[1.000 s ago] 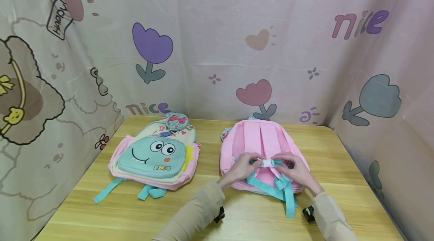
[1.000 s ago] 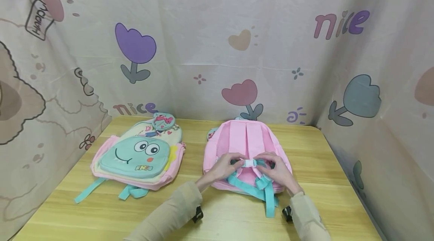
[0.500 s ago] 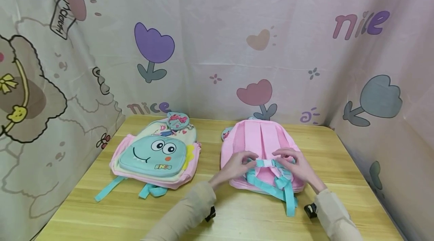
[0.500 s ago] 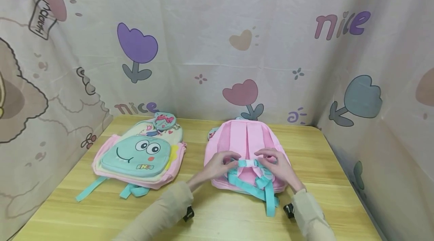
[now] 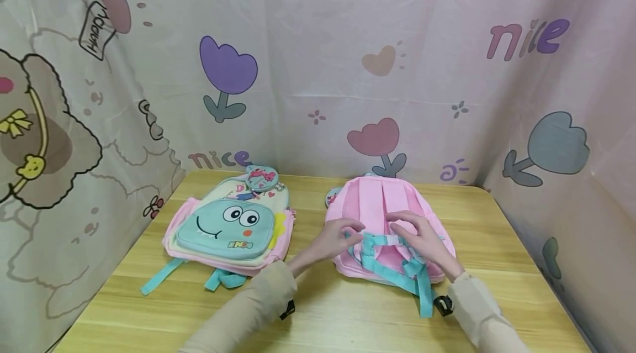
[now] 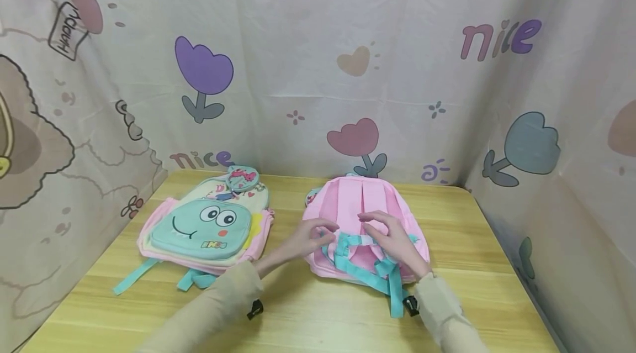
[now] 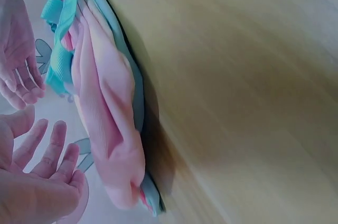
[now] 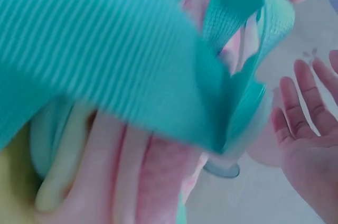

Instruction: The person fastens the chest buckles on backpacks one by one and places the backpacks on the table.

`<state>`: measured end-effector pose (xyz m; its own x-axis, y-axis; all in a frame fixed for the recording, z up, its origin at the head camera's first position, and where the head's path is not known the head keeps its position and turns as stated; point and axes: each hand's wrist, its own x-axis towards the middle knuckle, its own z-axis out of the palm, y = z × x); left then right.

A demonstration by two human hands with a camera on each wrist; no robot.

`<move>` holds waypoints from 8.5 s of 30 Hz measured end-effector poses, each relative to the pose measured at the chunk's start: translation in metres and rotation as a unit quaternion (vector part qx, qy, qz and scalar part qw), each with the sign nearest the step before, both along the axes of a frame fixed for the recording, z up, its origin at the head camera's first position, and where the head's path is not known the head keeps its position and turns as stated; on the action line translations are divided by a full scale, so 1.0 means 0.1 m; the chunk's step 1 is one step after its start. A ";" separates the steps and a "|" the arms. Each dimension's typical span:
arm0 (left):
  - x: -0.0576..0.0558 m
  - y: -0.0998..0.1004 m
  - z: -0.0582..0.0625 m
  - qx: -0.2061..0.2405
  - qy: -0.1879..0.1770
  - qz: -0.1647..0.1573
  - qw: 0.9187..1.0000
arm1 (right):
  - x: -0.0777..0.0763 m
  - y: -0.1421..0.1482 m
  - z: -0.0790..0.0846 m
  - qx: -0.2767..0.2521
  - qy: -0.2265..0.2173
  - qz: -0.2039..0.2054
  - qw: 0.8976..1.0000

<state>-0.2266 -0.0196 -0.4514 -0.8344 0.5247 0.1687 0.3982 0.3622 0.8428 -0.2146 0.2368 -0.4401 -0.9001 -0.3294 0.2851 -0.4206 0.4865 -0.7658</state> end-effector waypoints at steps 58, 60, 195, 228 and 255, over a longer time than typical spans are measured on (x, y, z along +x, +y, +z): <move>-0.11 -2.68 0.38 -0.133 0.006 0.158 0.978 | 0.02 -1.81 0.04 -0.047 -0.098 0.114 0.987; -0.07 -2.77 0.37 -0.136 0.004 0.157 0.978 | 0.02 -1.87 0.01 -0.054 -0.110 0.117 0.986; 0.07 -2.16 0.67 -0.046 0.056 0.053 0.996 | -0.20 -2.30 0.68 -0.365 0.000 0.013 0.931; 0.01 -2.06 1.20 -0.029 0.126 0.136 0.982 | -0.27 -2.60 1.04 -0.369 0.019 0.097 0.924; 0.08 -1.98 1.67 -0.205 0.188 0.190 0.941 | -0.23 -2.77 1.03 -0.400 -0.018 0.126 0.908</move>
